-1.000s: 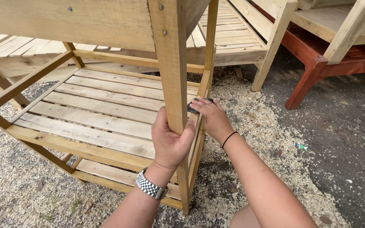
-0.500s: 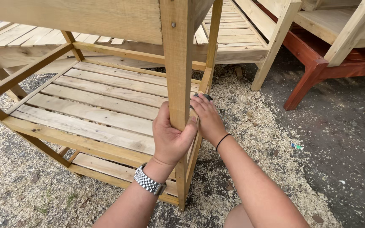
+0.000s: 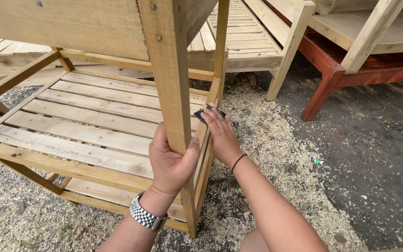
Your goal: The person sands the surfaces and edges of a three-tier wooden shelf using a sanding block. They work across the slatted shelves and vertical frame members, moving the block back and forth to smooth the wood.
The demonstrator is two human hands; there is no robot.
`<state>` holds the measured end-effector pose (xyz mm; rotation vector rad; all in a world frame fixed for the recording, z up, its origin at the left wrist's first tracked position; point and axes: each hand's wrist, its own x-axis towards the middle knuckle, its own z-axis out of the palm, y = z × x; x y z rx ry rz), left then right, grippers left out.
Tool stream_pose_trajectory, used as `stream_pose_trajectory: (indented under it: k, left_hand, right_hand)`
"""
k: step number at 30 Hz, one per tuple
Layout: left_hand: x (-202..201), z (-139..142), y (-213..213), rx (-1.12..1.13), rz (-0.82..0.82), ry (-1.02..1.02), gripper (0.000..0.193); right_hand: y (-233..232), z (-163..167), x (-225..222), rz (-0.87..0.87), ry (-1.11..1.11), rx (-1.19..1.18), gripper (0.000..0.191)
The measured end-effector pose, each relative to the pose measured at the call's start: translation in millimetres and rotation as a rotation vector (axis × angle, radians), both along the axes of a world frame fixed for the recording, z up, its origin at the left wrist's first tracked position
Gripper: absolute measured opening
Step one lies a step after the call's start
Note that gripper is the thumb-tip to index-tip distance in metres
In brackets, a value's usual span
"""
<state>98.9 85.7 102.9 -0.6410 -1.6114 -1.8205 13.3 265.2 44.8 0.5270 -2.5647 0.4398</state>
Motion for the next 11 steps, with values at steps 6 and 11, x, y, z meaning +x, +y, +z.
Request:
stream_pose_trajectory:
  k: [6,11]
  left_hand:
    - [-3.2,-3.5,0.9,0.033,-0.009,0.007,0.025]
    - [40.4,-8.8,-95.2,0.029,-0.025,-0.011,0.025]
  right_hand:
    - [5.6,-19.8,50.3,0.139,-0.006,0.095,0.071]
    - [16.8,-5.7,-13.3,-0.042,-0.036,0.096,0.076]
